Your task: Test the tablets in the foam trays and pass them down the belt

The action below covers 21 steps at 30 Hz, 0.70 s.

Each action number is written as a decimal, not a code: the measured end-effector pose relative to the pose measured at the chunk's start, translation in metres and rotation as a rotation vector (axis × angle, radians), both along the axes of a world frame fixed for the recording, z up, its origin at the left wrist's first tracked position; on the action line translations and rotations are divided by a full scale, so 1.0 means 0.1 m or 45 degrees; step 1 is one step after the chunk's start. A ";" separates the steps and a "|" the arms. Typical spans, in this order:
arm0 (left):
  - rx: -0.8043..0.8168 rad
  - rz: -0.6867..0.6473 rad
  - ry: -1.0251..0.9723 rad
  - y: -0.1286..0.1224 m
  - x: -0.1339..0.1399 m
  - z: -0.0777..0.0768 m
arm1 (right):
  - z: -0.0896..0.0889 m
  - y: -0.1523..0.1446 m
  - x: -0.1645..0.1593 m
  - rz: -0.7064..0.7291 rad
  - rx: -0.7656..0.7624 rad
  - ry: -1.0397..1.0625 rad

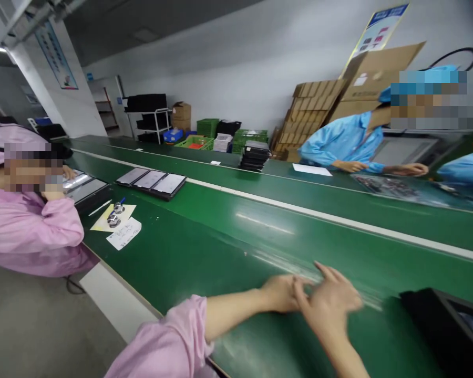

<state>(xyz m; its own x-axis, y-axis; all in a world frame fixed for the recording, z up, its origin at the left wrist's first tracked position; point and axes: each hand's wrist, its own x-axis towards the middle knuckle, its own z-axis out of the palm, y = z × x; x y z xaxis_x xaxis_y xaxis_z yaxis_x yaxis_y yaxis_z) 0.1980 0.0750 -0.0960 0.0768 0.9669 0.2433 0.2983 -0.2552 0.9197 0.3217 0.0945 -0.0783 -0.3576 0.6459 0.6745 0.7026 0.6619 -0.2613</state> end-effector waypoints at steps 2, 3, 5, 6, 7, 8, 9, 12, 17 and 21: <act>-0.089 0.262 -0.153 0.06 -0.50 0.04 | -0.07 0.10 -0.50 0.119 -0.083 0.035; -0.109 0.343 -0.194 0.07 -0.70 0.05 | -0.13 0.11 -0.71 0.190 -0.157 0.009; -0.151 0.398 -0.272 0.10 -1.01 0.03 | -0.28 0.10 -0.99 0.269 -0.267 -0.073; -0.175 0.402 -0.329 0.12 -1.12 0.02 | -0.36 0.09 -1.05 0.298 -0.297 -0.100; -0.191 0.407 -0.395 0.16 -1.22 0.01 | -0.43 0.09 -1.07 0.329 -0.308 -0.108; -0.190 0.429 -0.471 0.20 -1.33 0.02 | -0.49 0.11 -1.05 0.374 -0.311 -0.094; -0.170 0.484 -0.560 0.26 -1.46 0.03 | -0.53 0.13 -1.02 0.428 -0.311 -0.071; -0.002 0.836 -0.902 0.40 -2.04 0.14 | -0.58 0.23 -0.91 0.569 -0.301 -0.032; 0.275 1.349 -1.490 0.24 -3.32 0.30 | -0.58 0.30 -0.90 0.591 -0.249 -0.081; 0.351 1.321 -1.802 0.00 -3.89 0.34 | -0.64 0.34 -0.92 0.614 -0.213 -0.039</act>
<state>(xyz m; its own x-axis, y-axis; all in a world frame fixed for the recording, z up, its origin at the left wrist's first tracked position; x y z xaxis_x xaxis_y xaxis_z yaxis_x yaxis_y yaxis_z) -0.1914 0.0747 -0.0621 -0.8734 0.4008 -0.2767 -0.4855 -0.6719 0.5594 0.2298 0.1280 -0.1424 -0.6594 0.5011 0.5604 0.3366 0.8634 -0.3759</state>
